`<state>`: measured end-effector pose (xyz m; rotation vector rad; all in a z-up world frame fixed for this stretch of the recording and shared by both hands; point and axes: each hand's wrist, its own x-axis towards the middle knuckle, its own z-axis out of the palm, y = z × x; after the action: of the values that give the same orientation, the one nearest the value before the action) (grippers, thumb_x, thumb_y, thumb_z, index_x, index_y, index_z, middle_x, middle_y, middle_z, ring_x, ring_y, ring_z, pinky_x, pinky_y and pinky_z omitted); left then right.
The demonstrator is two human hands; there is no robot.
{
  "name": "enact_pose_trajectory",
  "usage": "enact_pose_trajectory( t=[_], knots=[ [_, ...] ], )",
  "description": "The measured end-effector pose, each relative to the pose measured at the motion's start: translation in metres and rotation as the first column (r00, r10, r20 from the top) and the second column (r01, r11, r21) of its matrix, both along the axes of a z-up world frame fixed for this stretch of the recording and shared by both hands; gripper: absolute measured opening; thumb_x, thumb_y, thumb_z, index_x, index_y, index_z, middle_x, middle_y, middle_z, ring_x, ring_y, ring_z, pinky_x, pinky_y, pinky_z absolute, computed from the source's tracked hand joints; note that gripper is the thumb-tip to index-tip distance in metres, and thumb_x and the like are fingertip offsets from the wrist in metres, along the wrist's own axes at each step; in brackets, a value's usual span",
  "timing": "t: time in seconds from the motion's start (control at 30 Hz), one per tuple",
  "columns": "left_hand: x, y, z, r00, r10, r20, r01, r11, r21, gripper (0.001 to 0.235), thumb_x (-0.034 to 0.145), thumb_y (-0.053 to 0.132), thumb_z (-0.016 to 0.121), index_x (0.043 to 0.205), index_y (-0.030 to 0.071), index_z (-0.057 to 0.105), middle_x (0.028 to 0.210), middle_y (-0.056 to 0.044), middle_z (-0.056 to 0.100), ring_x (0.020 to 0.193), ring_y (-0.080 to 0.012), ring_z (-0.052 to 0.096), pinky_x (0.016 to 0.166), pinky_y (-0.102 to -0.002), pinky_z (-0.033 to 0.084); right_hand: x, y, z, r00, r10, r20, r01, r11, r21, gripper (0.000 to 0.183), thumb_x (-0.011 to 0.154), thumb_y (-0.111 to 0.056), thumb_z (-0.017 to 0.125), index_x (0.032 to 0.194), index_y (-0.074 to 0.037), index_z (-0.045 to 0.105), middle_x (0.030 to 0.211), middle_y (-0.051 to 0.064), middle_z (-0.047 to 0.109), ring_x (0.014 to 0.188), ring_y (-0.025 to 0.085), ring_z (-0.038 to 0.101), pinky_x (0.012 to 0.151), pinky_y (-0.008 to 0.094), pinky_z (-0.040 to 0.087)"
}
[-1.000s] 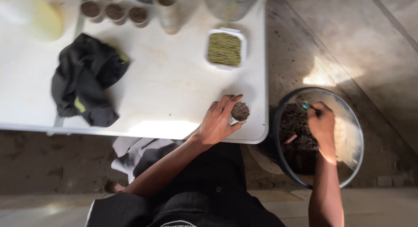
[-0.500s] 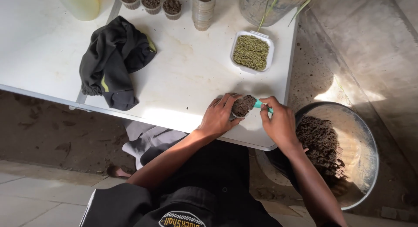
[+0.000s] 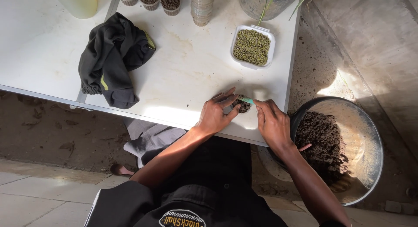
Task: The person scoops soil from a large metal bowl into small plastic cups using a small green trowel. They then use the trowel to level and compact the soil inside each cup. The person repeats this process for several cups arranged on a white table.
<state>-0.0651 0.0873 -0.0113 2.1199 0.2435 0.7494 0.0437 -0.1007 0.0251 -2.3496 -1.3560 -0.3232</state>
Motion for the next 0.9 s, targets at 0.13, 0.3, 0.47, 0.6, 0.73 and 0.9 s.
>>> enact_pose_trajectory(
  t=[0.13, 0.3, 0.47, 0.6, 0.73, 0.9],
  knots=[
    [0.002, 0.001, -0.003, 0.999, 0.004, 0.035, -0.004, 1.000, -0.014, 0.028, 0.093, 0.027, 0.071, 0.116, 0.012, 0.078, 0.112, -0.015, 0.077, 0.108, -0.0366, 0.072, 0.094, -0.051, 0.058, -0.001, 0.001, 0.004, 1.000, 0.001, 0.007, -0.002, 0.999, 0.046, 0.019, 0.104, -0.011, 0.062, 0.119, -0.016, 0.073, 0.097, 0.012, 0.073, 0.080, 0.039, 0.074, 0.060, 0.046, 0.059],
    [0.002, 0.000, -0.009, 0.998, -0.018, 0.053, 0.019, 1.000, -0.017, 0.019, 0.093, 0.028, 0.073, 0.110, 0.025, 0.081, 0.118, -0.011, 0.077, 0.106, -0.0342, 0.074, 0.096, -0.050, 0.057, 0.005, 0.000, 0.006, 0.999, -0.032, 0.007, 0.030, 0.988, 0.153, 0.016, 0.102, -0.008, 0.065, 0.114, -0.013, 0.074, 0.096, 0.009, 0.076, 0.059, 0.029, 0.068, 0.051, 0.040, 0.054],
    [0.002, 0.004, 0.005, 0.997, -0.051, 0.049, 0.052, 0.998, -0.027, 0.015, 0.092, 0.023, 0.072, 0.103, 0.025, 0.082, 0.117, -0.011, 0.077, 0.105, -0.0365, 0.074, 0.096, -0.052, 0.055, 0.007, -0.003, 0.009, 0.997, -0.006, -0.082, 0.026, 0.969, 0.246, 0.020, 0.102, -0.004, 0.063, 0.118, -0.009, 0.073, 0.087, 0.011, 0.071, 0.050, 0.028, 0.061, 0.044, 0.038, 0.049],
    [0.003, 0.005, 0.005, 0.999, -0.052, -0.006, 0.052, 0.998, -0.021, 0.014, 0.089, 0.024, 0.074, 0.101, 0.026, 0.082, 0.119, -0.009, 0.076, 0.104, -0.0358, 0.075, 0.095, -0.054, 0.055, 0.005, -0.002, 0.010, 0.988, -0.019, -0.155, 0.054, 0.973, 0.224, 0.021, 0.103, -0.004, 0.062, 0.120, -0.009, 0.072, 0.075, 0.012, 0.068, 0.052, 0.031, 0.062, 0.047, 0.041, 0.051],
    [0.005, 0.003, 0.003, 0.998, -0.060, -0.030, 0.056, 0.990, -0.129, 0.029, 0.088, 0.027, 0.076, 0.117, 0.032, 0.077, 0.119, -0.007, 0.075, 0.111, -0.0357, 0.072, 0.099, -0.053, 0.052, 0.006, -0.002, 0.006, 0.983, -0.021, -0.180, 0.064, 0.970, 0.233, 0.021, 0.102, -0.004, 0.063, 0.120, -0.010, 0.071, 0.073, 0.012, 0.067, 0.054, 0.032, 0.063, 0.048, 0.041, 0.051],
    [0.012, 0.004, 0.012, 0.989, -0.116, -0.096, 0.092, 0.969, -0.231, 0.048, 0.095, 0.026, 0.070, 0.139, 0.010, 0.060, 0.109, -0.021, 0.074, 0.111, -0.0450, 0.070, 0.101, -0.060, 0.046, 0.008, -0.006, 0.004, 0.971, -0.018, -0.239, 0.078, 0.966, 0.246, 0.024, 0.102, -0.003, 0.061, 0.126, -0.006, 0.065, 0.079, 0.012, 0.069, 0.053, 0.033, 0.062, 0.053, 0.046, 0.051]
  ],
)
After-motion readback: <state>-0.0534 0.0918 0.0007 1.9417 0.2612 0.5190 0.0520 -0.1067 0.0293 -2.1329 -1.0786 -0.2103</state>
